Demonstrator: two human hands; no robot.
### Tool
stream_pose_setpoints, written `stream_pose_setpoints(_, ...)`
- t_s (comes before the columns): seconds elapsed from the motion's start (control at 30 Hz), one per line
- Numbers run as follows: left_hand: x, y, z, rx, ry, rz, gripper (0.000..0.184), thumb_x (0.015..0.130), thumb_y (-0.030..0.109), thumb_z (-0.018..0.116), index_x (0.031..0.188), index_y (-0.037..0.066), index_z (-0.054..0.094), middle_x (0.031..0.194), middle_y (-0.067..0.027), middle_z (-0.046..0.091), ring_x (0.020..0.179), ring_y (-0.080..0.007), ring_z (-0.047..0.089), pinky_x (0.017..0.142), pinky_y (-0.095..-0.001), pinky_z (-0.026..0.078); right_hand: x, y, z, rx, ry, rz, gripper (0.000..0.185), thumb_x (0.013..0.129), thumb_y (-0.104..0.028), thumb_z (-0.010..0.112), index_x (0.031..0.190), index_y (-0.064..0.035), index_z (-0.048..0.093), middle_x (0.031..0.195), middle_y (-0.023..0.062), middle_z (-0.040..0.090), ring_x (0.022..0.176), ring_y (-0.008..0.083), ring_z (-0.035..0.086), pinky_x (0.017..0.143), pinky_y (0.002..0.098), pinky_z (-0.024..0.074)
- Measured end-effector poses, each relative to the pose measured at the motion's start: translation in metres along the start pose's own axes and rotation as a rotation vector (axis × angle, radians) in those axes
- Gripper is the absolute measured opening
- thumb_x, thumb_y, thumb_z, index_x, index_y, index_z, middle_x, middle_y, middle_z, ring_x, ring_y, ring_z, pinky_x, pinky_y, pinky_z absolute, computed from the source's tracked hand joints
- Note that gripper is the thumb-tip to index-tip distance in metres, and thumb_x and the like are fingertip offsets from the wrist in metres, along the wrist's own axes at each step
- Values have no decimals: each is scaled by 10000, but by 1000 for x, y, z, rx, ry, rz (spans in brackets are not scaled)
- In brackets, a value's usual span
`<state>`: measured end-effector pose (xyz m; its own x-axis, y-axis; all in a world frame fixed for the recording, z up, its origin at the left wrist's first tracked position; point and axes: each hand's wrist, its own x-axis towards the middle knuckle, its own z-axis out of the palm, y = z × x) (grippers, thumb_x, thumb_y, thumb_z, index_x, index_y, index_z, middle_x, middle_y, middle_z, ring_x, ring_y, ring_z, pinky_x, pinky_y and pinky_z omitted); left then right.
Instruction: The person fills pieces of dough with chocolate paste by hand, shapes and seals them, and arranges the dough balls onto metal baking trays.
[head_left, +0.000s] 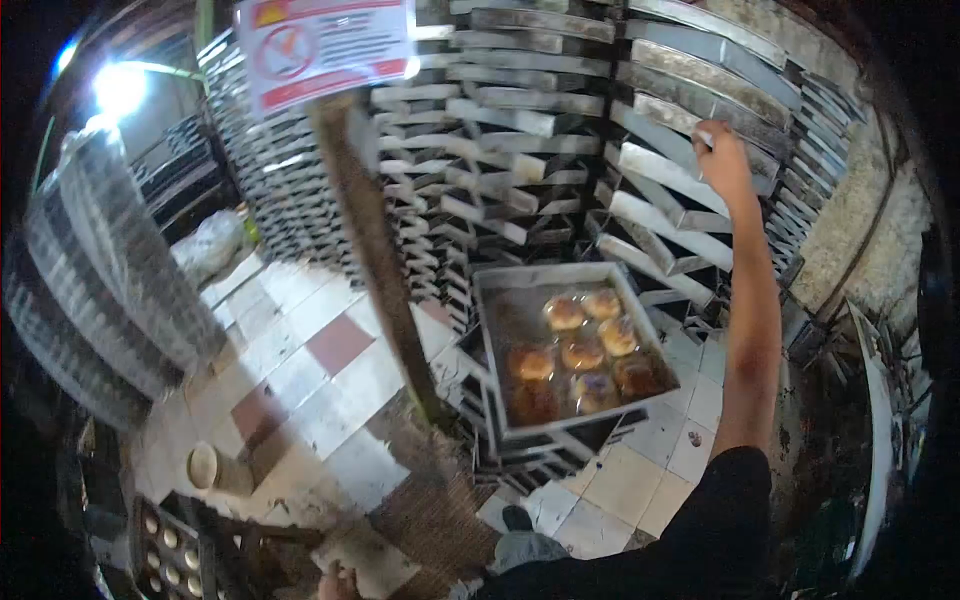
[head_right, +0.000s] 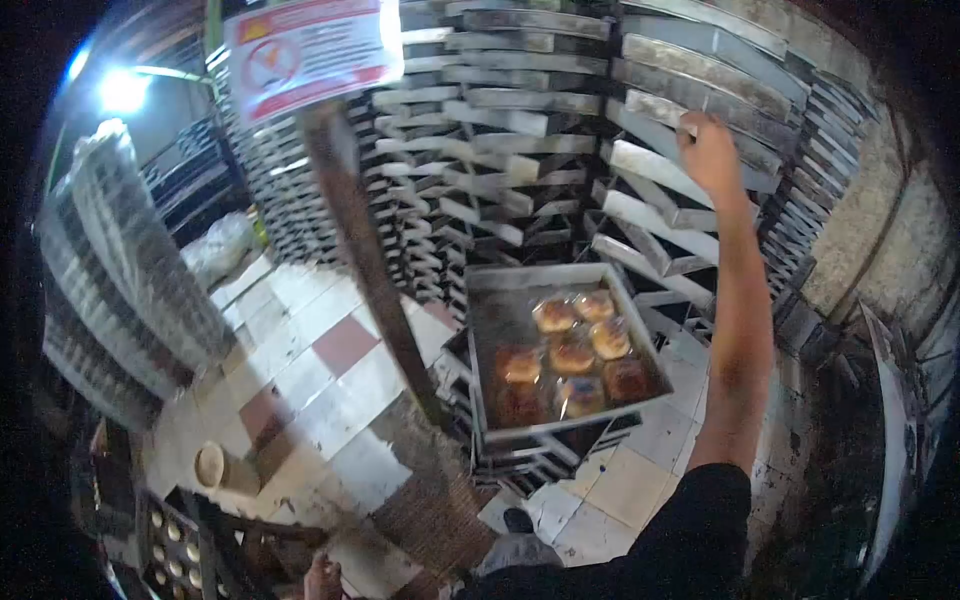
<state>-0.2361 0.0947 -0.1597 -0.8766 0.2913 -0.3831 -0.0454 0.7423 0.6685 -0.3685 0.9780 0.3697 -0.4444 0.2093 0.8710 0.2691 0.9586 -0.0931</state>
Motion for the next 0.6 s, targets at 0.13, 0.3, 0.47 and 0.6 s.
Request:
stream_pose_setpoints(0.13, 97, 107, 32, -19, -113, 16, 610, 1108, 442, 469, 1632, 177, 307, 1606, -66, 430, 1448, -254, 430, 1202, -397, 309, 105, 135, 16, -391, 405, -201, 359, 947, -225, 686, 1265, -60, 671, 1158, 283, 679, 1122, 501, 620, 967, 551, 522)
stream_pose_setpoints(0.3, 158, 196, 39, 32, -143, -41, 574, 1103, 439, 481, 1586, 151, 363, 1543, -94, 480, 1395, -282, 475, 1158, -413, 349, 221, 169, -28, -394, 695, -347, 473, 1047, -419, 551, 1282, -20, 645, 1293, 298, 635, 1238, 492, 585, 1043, 544, 488)
stream_pose_setpoints(0.47, 167, 217, 38, 49, -132, -109, 544, 1098, 437, 493, 1539, 126, 420, 1479, -123, 529, 1343, -309, 519, 1114, -429, 390, 252, 165, -51, -405, 5, 327, 994, 1016, -690, 441, 1665, -37, 68, 1735, 221, -67, 1563, 452, 214, 1271, 519, 249)
stream_pose_setpoints(0.6, 151, 212, 58, 25, -151, -160, 525, 1094, 435, 502, 1502, 106, 465, 1428, -145, 569, 1301, -331, 555, 1079, -441, 422, 273, 168, -43, -433, -143, 414, 915, 1023, -745, 291, 1687, -174, 28, 1753, 147, -62, 1612, 381, 21, 1301, 545, 109)
